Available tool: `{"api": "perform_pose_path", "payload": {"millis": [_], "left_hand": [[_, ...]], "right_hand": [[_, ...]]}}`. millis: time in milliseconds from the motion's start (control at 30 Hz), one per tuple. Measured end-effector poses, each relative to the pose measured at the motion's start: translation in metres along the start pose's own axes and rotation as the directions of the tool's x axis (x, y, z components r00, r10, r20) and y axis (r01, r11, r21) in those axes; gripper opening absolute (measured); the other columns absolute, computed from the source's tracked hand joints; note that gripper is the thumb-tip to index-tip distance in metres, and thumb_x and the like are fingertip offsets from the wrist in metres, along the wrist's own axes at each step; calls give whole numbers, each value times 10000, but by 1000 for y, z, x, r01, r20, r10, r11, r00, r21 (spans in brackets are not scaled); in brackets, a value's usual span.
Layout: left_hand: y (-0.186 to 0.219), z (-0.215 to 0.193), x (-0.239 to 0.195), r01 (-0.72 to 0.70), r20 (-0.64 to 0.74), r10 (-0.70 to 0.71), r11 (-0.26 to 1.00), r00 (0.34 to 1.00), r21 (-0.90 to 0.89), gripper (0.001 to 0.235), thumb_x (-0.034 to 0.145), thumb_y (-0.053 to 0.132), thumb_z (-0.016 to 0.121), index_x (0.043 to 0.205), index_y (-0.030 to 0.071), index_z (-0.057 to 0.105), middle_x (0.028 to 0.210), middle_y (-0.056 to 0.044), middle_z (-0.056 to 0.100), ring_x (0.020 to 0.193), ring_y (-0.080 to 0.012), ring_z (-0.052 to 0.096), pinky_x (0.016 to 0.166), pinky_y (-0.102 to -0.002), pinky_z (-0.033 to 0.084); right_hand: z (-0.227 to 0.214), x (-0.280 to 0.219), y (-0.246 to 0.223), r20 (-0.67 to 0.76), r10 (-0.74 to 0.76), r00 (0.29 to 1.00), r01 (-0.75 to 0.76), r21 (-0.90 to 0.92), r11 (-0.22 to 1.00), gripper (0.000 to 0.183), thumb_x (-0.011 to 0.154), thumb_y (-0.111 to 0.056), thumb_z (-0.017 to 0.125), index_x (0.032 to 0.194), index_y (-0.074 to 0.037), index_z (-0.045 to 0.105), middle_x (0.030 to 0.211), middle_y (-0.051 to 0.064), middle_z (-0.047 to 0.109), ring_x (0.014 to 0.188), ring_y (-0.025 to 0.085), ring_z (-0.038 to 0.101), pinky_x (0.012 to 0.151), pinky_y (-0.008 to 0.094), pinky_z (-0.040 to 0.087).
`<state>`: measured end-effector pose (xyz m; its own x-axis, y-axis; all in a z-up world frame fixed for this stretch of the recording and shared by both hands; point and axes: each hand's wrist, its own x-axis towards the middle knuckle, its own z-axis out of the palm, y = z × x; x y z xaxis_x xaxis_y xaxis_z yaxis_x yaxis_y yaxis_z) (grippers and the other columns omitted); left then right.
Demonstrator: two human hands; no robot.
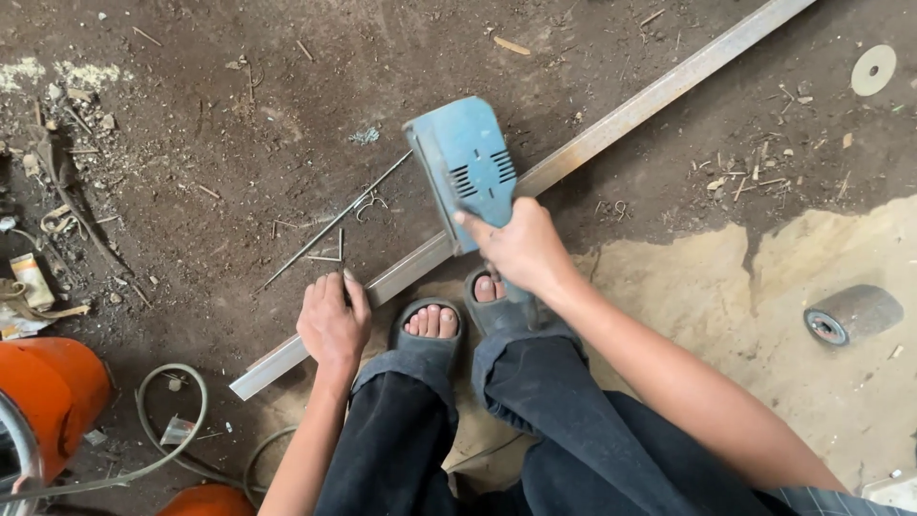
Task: The person is using an electric orbital sander to smooth the surfaces and edges of a long metal beam on a workshop floor.
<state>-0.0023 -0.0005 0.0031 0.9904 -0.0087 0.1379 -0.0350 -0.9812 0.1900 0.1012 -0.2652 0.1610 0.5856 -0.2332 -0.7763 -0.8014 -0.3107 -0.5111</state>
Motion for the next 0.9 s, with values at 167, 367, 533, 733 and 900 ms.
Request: {"api": "perform_pose_path", "payload": {"millis": [167,367,533,733,900], "left_hand": [[-2,3,-3,9,15,-9,1000,1000,5,263,1027,258,601,782,167,580,701,-18,548,712,-218,645,643,-301,538],[-1,2,-2,6,11,-6,1000,1000,3,271,1028,256,608,776,162,579,696,-21,545,708,-221,647,642,-303,539],[-2,4,-3,5,4,-5,1000,1000,24,276,1030,279,602,771,185,573,698,-1,537,711,-198,641,644,-278,534],[3,-3,-1,-9,-6,9,1000,1000,17,276,1021,256,609,764,163,572,693,-24,543,702,-217,641,633,-294,534],[3,-4,0,-18,-23,19,999,1000,30,275,1012,253,613,754,169,567,684,-15,536,693,-207,635,632,-279,528]], "right_hand": [[-19,6,1,-37,7,999,-5,46,999,412,896,-290,717,849,117,677,616,184,669,464,205,670,439,361,565],[-39,13,0,-108,2,994,5,67,998,425,907,-306,727,867,113,666,630,170,665,471,199,673,433,352,579],[-56,27,16,-144,-20,989,36,111,993,365,932,-279,721,886,80,675,644,133,647,486,161,655,434,328,597],[-76,36,23,-210,-46,977,72,121,990,359,954,-290,723,878,57,674,648,118,635,490,145,647,434,323,599],[-92,54,35,-277,-56,959,104,162,981,361,957,-296,733,847,45,688,648,111,627,483,135,638,432,326,598]]}}
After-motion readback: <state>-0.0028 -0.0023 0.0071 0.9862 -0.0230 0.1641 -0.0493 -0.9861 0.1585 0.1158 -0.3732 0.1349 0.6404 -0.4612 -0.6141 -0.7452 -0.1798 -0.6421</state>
